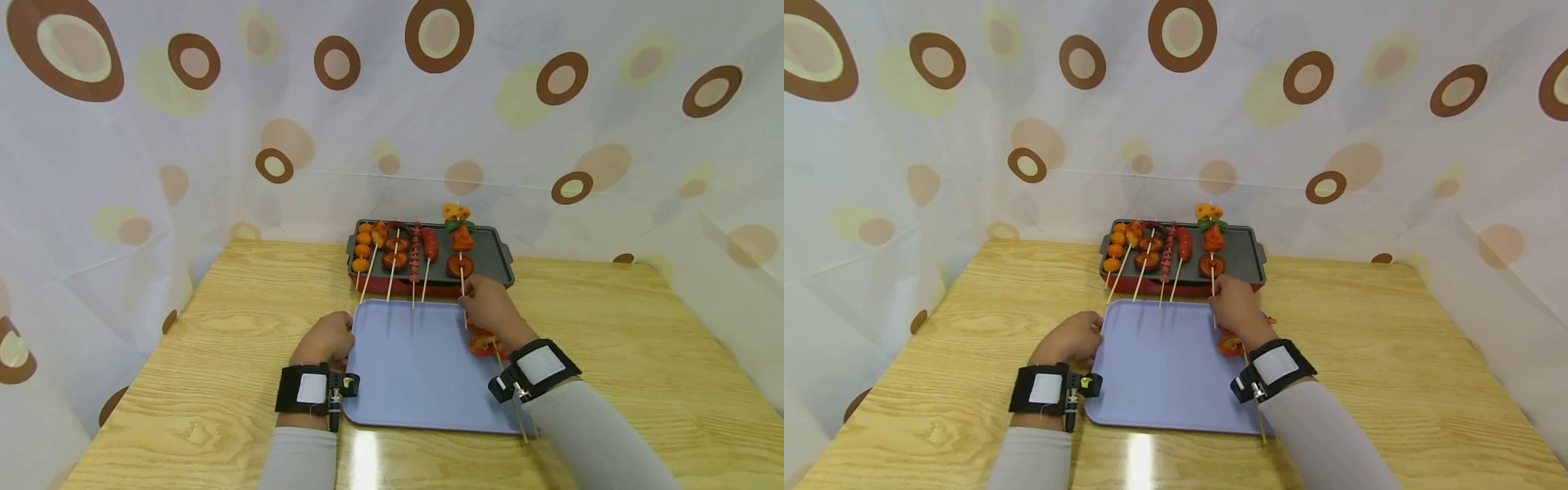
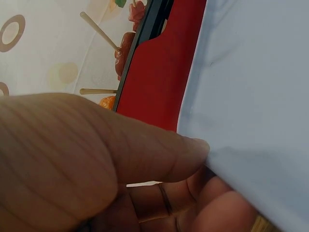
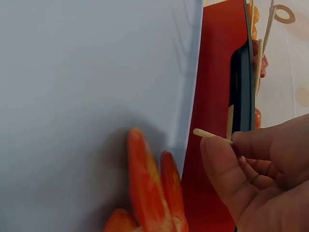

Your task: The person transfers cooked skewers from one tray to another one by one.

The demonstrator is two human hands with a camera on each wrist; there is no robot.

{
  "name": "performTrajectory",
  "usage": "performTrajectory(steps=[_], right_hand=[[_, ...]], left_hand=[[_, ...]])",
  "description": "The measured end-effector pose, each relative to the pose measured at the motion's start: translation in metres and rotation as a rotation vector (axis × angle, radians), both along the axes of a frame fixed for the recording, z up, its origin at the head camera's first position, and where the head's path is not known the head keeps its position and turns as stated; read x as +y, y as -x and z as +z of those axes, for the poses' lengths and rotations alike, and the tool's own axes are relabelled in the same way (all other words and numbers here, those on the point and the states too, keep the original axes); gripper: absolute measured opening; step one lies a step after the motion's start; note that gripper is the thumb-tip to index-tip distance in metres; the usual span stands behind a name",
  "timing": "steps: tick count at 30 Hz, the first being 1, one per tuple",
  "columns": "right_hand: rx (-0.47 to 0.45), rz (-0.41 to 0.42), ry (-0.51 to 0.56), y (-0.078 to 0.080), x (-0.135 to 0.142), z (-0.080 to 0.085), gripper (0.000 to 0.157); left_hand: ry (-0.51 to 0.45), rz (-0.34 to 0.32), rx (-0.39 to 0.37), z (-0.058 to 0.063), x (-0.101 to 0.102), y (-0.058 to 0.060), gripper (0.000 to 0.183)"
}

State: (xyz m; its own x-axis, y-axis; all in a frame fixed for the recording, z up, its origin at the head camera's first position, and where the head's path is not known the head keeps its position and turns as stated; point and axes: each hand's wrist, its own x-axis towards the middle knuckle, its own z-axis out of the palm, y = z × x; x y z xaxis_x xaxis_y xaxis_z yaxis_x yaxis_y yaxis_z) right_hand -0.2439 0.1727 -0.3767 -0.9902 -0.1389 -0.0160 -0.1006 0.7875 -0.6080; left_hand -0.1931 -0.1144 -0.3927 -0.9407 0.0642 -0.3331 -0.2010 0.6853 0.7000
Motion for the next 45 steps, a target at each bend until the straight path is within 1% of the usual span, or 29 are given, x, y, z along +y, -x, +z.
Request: performTrajectory(steps=[5,10,17,19,25,28,32,38,45], right_hand=[[0.040,-0.014,-0.008,-0.001,0.000,-0.002,0.008],[0.120,-0.014,-0.011,-0.004,-0.001,-0.002,0.010],[0.179,-0.030,0.050,-0.012,-0.003,0.002,0.006],[0.185,-0.029,0.070,-0.015,-0.004,0.002,0.007],[0.164,-0.035,0.108,-0.025,-0.004,0.003,0.008],[0.157,-0.032,0.131,-0.032,-0.003,0.005,0.007],[0.149,-0.032,0.162,-0.042,-0.004,0.007,0.009],[0.207,-0.049,0.170,-0.053,-0.005,0.012,0.018],[0.221,-0.050,0.183,-0.063,-0.003,0.019,0.013]], left_hand=[[0.001,-0.003,-0.005,0.000,0.001,0.001,0.032],[-0.003,-0.002,-0.011,0.000,0.001,0.001,0.034],[-0.006,0.001,-0.021,0.000,0.000,0.001,0.034],[-0.003,0.002,-0.020,-0.001,0.000,0.001,0.035],[-0.004,0.005,-0.021,0.000,0.000,0.001,0.033],[-0.006,0.003,-0.024,0.000,0.000,0.001,0.032],[-0.007,0.000,-0.017,-0.001,0.000,0.001,0.031],[-0.010,-0.001,-0.018,0.000,-0.001,0.001,0.030],[-0.001,-0.011,-0.007,0.001,-0.001,0.000,0.030]])
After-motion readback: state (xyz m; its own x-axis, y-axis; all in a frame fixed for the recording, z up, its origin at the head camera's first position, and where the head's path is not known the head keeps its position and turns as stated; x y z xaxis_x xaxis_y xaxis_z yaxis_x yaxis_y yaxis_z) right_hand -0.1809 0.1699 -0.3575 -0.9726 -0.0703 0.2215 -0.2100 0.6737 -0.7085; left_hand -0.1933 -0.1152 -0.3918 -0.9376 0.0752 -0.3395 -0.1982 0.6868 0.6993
